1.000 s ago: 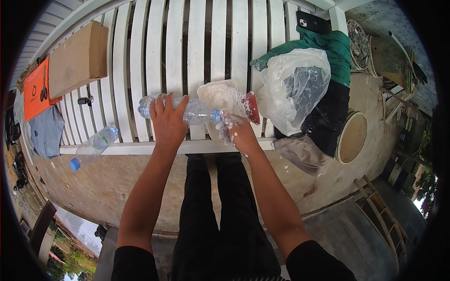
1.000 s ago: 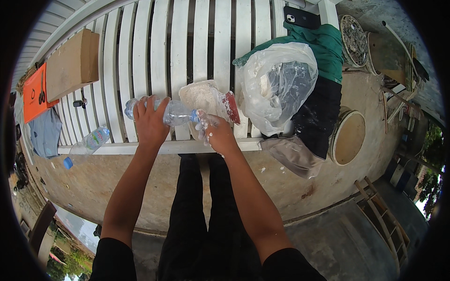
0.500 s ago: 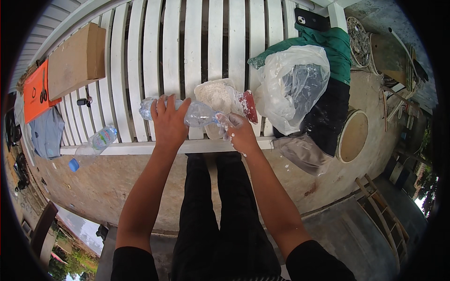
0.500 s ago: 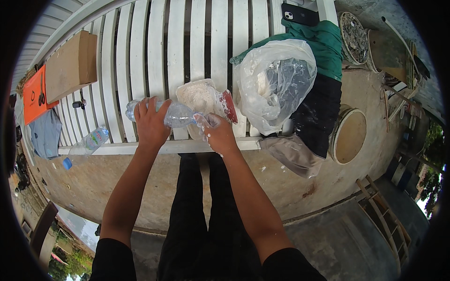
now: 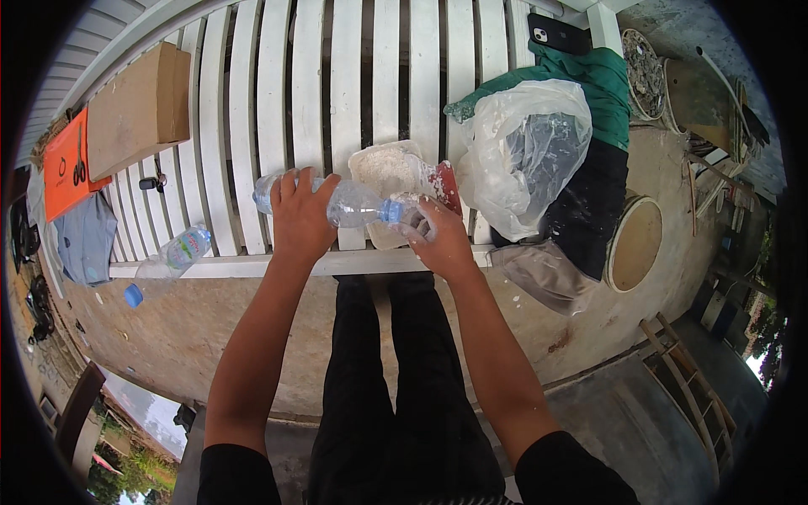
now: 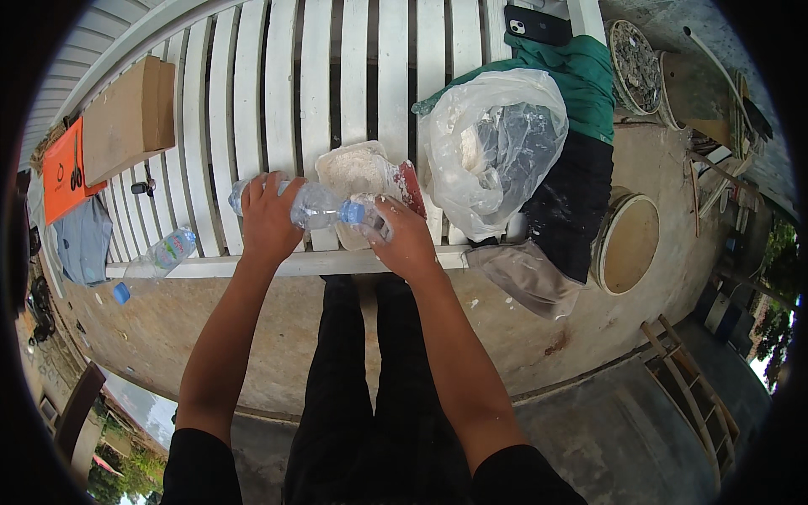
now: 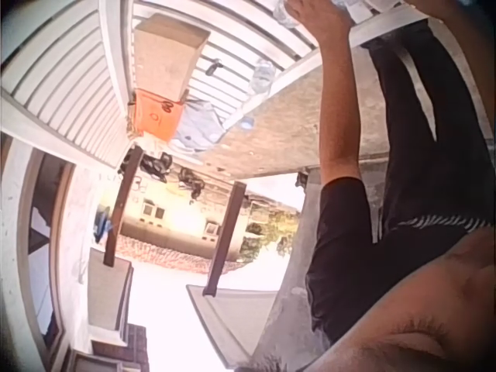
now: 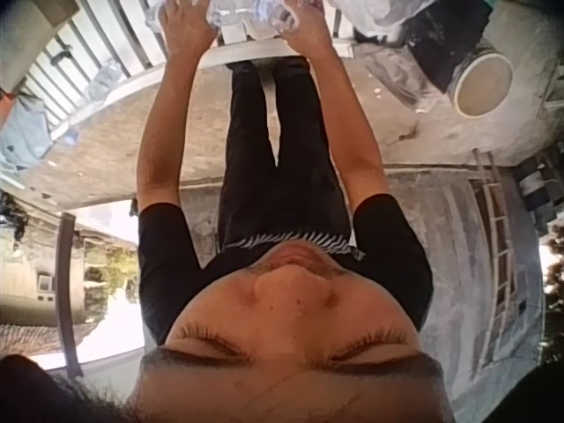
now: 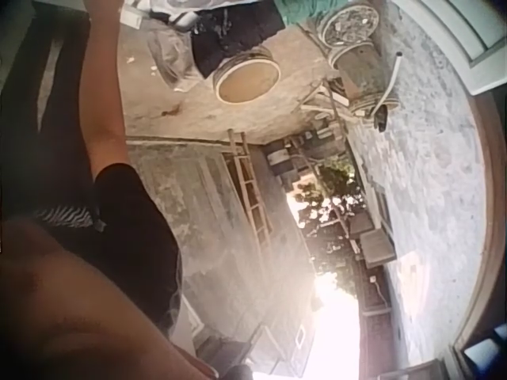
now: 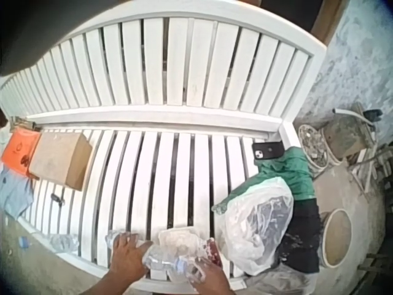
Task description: Apply patching compound to a damaged exterior wall.
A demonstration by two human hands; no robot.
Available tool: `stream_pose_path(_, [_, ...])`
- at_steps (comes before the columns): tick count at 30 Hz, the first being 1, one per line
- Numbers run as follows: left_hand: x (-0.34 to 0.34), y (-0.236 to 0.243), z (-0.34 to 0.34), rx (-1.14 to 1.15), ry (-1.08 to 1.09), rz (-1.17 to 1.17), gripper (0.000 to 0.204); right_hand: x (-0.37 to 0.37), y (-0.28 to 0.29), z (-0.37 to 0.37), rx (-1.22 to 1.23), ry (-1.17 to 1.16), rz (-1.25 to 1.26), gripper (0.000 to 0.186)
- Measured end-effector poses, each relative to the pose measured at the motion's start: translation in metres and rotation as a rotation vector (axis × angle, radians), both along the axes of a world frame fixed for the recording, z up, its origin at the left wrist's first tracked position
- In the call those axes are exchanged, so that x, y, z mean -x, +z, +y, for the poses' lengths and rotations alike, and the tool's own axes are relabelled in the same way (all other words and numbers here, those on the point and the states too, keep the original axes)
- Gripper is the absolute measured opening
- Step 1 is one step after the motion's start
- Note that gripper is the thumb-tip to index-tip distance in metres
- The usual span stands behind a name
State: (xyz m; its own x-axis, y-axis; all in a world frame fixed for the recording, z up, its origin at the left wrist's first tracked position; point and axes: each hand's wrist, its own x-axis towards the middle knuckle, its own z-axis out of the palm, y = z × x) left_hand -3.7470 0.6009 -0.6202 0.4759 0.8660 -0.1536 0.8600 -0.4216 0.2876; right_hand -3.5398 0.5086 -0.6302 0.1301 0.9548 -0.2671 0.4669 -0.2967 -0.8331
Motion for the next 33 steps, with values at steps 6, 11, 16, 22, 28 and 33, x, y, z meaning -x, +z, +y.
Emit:
stream_pose_path(6, [-0.004,0.001,0.004,0.005,-0.02,-0.007,0.057,0.001,-0.004,-0.006,-0.097,-0.037,-0.111,0.024])
stream_pose_path(11, [-0.005,0.002,0.004,-0.009,-0.033,0.016,0.054,0.0,0.0,-0.008,-0.065,-0.08,-0.123,0.029])
stream_pose_path(16, [-0.004,0.0,0.001,-0.042,-0.014,0.082,0.052,-0.001,0.0,-0.013,-0.026,-0.201,0.012,0.025])
stream_pose_path(22, [-0.001,0.001,0.002,-0.047,0.028,0.128,0.05,-0.001,0.003,-0.02,0.014,-0.234,-0.011,0.024])
stream_pose_path(28, [0.002,0.0,0.003,-0.07,0.025,0.187,0.05,0.0,0.008,-0.028,0.154,-0.247,0.039,0.03])
stream_pose_path(33, [0.003,0.003,0.005,-0.062,0.028,0.195,0.05,0.0,0.009,-0.028,0.129,-0.277,0.066,0.027])
